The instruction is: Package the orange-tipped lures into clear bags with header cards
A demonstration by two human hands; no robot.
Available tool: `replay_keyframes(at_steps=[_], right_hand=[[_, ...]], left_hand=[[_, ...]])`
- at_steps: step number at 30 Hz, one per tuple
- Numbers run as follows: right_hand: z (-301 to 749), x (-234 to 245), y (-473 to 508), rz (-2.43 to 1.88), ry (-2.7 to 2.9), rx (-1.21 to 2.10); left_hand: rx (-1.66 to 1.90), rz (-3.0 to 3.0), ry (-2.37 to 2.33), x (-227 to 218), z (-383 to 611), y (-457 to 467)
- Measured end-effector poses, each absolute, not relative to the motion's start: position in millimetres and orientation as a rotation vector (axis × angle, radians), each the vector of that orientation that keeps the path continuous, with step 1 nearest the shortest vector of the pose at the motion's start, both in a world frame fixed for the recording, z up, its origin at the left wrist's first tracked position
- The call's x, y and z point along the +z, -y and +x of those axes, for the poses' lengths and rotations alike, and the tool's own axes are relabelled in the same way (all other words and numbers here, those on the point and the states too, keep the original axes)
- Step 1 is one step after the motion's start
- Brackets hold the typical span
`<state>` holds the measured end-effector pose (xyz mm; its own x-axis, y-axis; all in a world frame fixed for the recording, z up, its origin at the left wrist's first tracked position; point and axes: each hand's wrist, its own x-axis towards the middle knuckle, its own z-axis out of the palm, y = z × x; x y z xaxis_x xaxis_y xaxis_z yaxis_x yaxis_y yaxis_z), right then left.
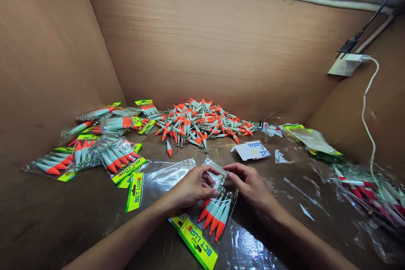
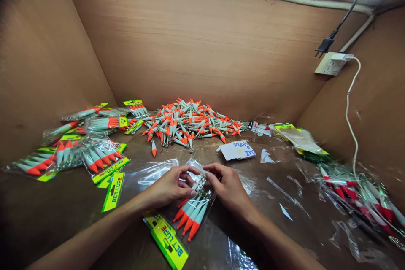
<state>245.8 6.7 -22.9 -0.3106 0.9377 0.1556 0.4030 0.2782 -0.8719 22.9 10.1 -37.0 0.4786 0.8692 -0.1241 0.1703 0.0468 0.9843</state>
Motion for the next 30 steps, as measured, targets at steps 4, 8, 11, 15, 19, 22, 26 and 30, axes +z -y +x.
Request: replay_keyframes(at_steps=[4, 8, 11, 15, 19, 22, 26, 30], right_hand=[[254, -26, -18, -1.246, 1.879, 1.049], [255, -23, -18, -1.212, 1.994, 1.017], [257, -24, -18, -1.268, 2.008, 0.995], [262, -27, -20, -1.311, 2.003, 1.003], [263, -29, -22, -1.26, 1.952, 1.081], [261, -32, -22, -1.262, 1.913, 1.188], [258, -38, -22, -1.245, 1.866, 1.335], [256, -44, -22, -1.246, 1.87, 1.337]], left_hand=[[0.695, 1.45, -0.959, -34, 23, -10], [0.702, 1.437, -0.952, -32, 24, -9], [0.7, 1.433, -0.941, -33, 25, -9], [0.7, 1.413, -0.944, -35, 24, -10], [0.706, 1.427, -0.933, -36, 24, -10], [0.694, 1.413, -0.912, -36, 24, -9], [0.709, 1.432, -0.891, -37, 25, -9], [0.709, 1.448, -0.882, -39, 26, -9]])
